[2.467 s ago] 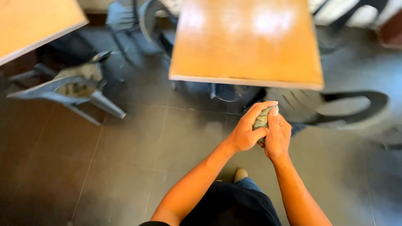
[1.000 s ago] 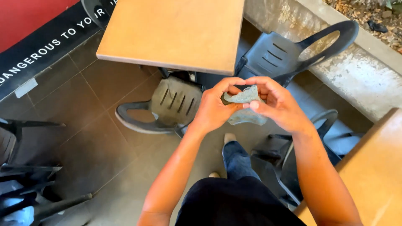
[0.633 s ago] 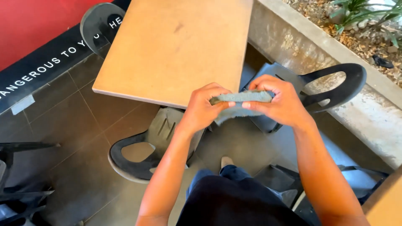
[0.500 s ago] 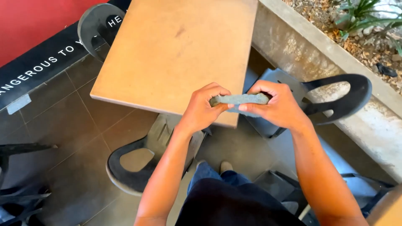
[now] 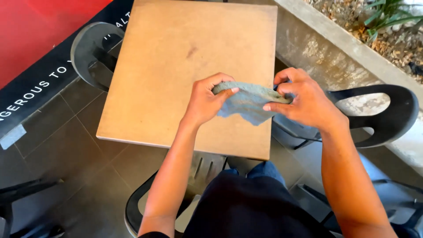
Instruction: Cleaning tables and chairs in a seating area using a spray bottle and cloth.
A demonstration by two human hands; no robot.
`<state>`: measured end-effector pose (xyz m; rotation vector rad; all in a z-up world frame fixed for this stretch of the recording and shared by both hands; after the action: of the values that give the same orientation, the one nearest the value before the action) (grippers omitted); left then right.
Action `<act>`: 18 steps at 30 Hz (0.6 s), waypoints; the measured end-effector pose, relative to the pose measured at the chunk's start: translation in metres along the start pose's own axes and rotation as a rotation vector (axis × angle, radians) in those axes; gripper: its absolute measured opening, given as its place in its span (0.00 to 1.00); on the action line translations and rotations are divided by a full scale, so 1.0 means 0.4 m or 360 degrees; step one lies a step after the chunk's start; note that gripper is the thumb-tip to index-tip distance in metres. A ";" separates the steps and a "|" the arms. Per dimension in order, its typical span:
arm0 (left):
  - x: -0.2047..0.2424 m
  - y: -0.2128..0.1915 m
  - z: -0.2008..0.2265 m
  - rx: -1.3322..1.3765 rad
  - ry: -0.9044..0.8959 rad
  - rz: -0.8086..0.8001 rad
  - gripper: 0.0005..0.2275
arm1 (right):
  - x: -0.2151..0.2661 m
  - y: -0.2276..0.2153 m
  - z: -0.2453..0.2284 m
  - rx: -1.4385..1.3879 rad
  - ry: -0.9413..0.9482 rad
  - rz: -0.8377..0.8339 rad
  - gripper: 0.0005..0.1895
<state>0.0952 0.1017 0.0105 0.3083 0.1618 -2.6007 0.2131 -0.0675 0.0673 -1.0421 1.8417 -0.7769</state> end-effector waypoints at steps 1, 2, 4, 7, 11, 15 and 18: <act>-0.011 -0.014 -0.011 0.0046 -0.0018 0.0019 0.05 | -0.010 0.020 0.019 0.0013 0.0088 -0.0084 0.21; -0.021 -0.027 -0.021 0.0091 -0.0035 0.0039 0.04 | -0.018 0.039 0.038 0.0025 0.0176 -0.0168 0.22; -0.040 -0.054 -0.048 0.0135 -0.0064 0.0036 0.04 | -0.010 0.090 0.105 -0.0057 0.0388 -0.0267 0.23; -0.064 -0.069 -0.081 0.0236 -0.0071 0.0029 0.05 | -0.023 0.122 0.121 -0.0331 0.0577 -0.0364 0.23; -0.113 -0.042 -0.059 0.0298 -0.0011 -0.0128 0.06 | -0.108 0.122 0.031 -0.0590 0.0403 -0.0365 0.19; -0.149 -0.009 -0.047 0.0346 -0.0052 -0.0258 0.08 | -0.102 0.167 0.082 -0.0419 0.0484 -0.0510 0.13; -0.172 -0.042 -0.082 0.0294 -0.0115 -0.0221 0.08 | -0.106 0.164 0.139 -0.0633 0.0556 -0.0383 0.09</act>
<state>0.1506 0.1547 -0.0031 0.2764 -0.0864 -2.7655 0.2518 -0.0058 0.0051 -1.4757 2.2570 -0.7868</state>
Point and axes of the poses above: each hand's wrist, its own x-axis away from the middle knuckle, its own y-axis out of the palm, z = x × y, the point moved 9 cm from there along -x, towards the middle knuckle, and after that the axes turned 8 degrees about x, right-handed, at the moved point
